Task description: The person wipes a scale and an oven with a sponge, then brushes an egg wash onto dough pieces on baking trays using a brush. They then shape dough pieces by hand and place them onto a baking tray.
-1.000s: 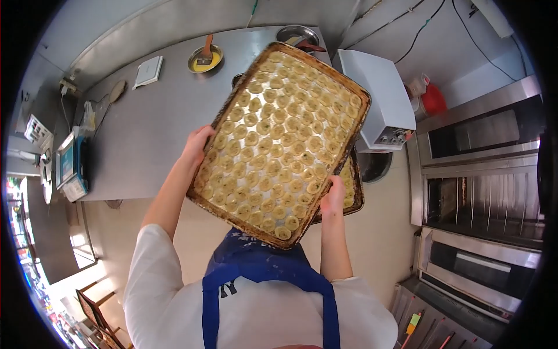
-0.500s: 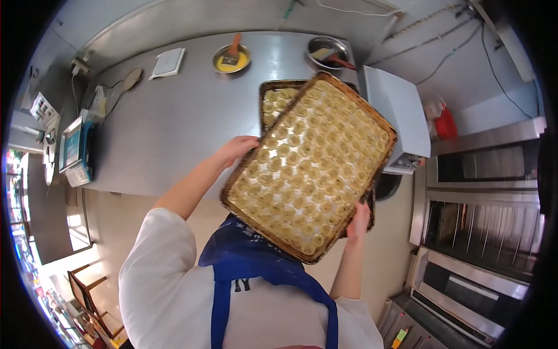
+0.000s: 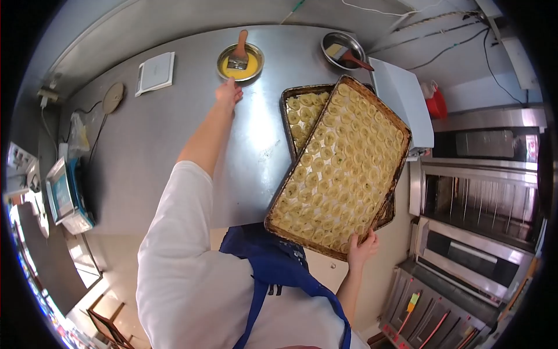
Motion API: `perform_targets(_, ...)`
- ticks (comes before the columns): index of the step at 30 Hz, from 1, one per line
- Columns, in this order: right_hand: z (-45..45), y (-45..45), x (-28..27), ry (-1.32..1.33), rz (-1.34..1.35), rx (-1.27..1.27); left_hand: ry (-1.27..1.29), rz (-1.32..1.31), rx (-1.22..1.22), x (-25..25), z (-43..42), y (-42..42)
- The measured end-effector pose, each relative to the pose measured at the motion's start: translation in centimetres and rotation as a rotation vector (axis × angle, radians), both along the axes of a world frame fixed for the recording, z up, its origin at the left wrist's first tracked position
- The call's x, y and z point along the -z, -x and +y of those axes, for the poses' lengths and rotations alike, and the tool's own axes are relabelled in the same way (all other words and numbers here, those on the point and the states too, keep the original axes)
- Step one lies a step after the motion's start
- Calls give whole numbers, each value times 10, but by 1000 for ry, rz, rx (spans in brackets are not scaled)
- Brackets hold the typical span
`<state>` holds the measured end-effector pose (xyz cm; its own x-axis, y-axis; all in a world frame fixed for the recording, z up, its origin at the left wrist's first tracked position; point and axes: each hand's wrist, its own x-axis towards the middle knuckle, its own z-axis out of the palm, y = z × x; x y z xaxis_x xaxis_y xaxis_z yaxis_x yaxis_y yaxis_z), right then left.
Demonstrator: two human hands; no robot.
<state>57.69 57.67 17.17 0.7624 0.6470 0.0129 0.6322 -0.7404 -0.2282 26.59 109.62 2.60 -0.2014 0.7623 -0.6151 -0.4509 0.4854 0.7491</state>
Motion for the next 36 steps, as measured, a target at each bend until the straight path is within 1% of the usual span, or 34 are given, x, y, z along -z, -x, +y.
perform_targets(3,4,27,-16,-10,61,2,-4,-9,-107,-6,3,-6)
perform_targets(6,15,33,-15,-43,31,-73,-123,21,-103,0,-2,-8)
perform_targets(9,34,54,-24,-47,50,-138,-184,-53,-42,2,-28,12)
perform_targets(12,68,72,-37,-119,136,-242,-218,-58,108,-34,-67,29)
perform_targets(14,94,76,-36,-257,339,-350,-217,-46,258,-73,-96,46)
perform_targets(16,128,86,-43,-337,552,-397,-214,-40,398,-107,-128,64)
perform_targets(18,168,97,-55,-384,597,-533,-215,-46,527,-136,-155,75)
perform_targets(20,204,103,-50,-524,767,-581,-175,-57,662,-163,-180,82)
perform_targets(22,234,103,-47,-528,1073,-490,-137,-54,760,-176,-209,85)
perform_targets(24,241,113,-58,-587,1211,-467,-108,-36,830,-183,-233,84)
perform_targets(25,238,118,-65,-614,1280,-454,-125,-38,861,-177,-243,83)
perform_targets(28,202,134,-82,-584,86,-752,-150,-15,927,-174,-273,74)
perform_targets(29,190,146,-91,-606,142,-762,-150,-16,943,-170,-281,71)
perform_targets(30,176,164,-102,-610,430,-701,-152,-26,951,-169,-289,67)
perform_targets(32,161,172,-99,-547,380,-836,-158,-58,960,-170,-303,59)
perform_targets(35,142,160,-108,-383,467,-747,-196,-45,969,-164,-318,48)
perform_targets(36,137,154,-112,-466,566,-680,-210,-41,959,-163,-321,47)
